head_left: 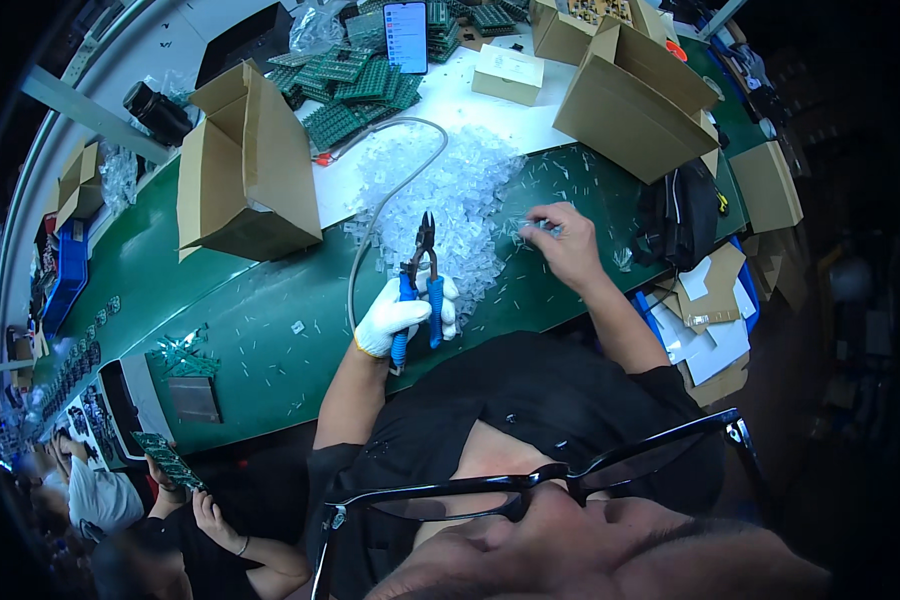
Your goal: The person trims small components one at a time using pliers and moves trimmed parts into a cardboard box.
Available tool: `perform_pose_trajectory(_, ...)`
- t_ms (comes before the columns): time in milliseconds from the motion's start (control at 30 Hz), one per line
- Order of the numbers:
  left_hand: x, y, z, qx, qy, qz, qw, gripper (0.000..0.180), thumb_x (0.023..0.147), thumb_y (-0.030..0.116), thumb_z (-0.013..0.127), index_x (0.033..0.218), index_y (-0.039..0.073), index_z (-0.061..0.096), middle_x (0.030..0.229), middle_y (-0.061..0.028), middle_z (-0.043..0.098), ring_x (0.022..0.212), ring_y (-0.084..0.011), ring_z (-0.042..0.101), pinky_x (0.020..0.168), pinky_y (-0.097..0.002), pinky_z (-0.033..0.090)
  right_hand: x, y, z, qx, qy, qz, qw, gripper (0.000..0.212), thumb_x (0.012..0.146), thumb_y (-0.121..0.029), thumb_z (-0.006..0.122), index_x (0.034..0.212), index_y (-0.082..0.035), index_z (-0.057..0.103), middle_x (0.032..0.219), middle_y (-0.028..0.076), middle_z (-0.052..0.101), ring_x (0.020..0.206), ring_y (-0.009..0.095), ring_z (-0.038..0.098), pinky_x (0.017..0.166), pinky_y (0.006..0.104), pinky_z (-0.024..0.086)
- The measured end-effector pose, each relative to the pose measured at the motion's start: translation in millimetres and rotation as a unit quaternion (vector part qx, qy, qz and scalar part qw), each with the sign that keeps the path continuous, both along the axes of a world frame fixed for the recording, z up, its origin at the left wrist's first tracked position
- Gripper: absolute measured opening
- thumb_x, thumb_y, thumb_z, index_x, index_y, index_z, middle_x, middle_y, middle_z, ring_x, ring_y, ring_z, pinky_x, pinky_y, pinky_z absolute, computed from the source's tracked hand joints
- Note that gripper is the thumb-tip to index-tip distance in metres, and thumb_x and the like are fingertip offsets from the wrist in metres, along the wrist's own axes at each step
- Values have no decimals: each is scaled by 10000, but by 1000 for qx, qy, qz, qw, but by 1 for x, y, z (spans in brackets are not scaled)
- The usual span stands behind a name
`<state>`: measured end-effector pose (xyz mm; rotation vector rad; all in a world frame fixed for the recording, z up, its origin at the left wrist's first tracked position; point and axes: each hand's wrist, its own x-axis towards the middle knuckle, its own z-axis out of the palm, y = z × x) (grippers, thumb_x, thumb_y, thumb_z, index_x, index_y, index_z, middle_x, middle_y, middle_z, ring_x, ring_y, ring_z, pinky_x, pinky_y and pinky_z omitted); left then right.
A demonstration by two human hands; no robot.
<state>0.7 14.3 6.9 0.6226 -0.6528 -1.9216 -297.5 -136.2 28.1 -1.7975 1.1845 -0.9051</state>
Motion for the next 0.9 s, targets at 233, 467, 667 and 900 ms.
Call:
perform_pose_trajectory(233,2,-4,-1,-11,-21,-27,999,613,886,288,838,1334,-75,628,1004,-156,771,911,-293,766,842,-411,610,-24,-10,-22,-241,202,-61,947,219,845,-47,794,1062,-42,771,1075,134,760,1077,358,679,974,454,552)
perform_pose_trajectory(467,1,-3,-5,-1,-50,-30,998,607,894,283,835,1339,-75,629,1020,-155,774,931,-290,771,853,-416,614,30,-6,-33,-197,146,61,968,234,858,-27,774,1087,-40,726,1053,145,753,1014,379,684,924,469,557)
perform_pose_trajectory(667,2,-2,-6,-7,-43,-30,999,625,896,292,841,1363,-63,626,1034,-153,775,950,-282,774,878,-425,626,43,-15,-39,-170,153,72,971,236,895,-33,748,1128,-22,712,1050,165,750,996,363,703,902,449,569)
perform_pose_trajectory(900,0,-2,0,20,-63,-43,997,612,907,296,850,1356,-57,629,1064,-139,767,959,-243,763,894,-409,624,40,-9,-27,220,-195,76,953,279,1032,-34,645,1306,1,685,1122,101,740,1012,148,709,838,296,568)
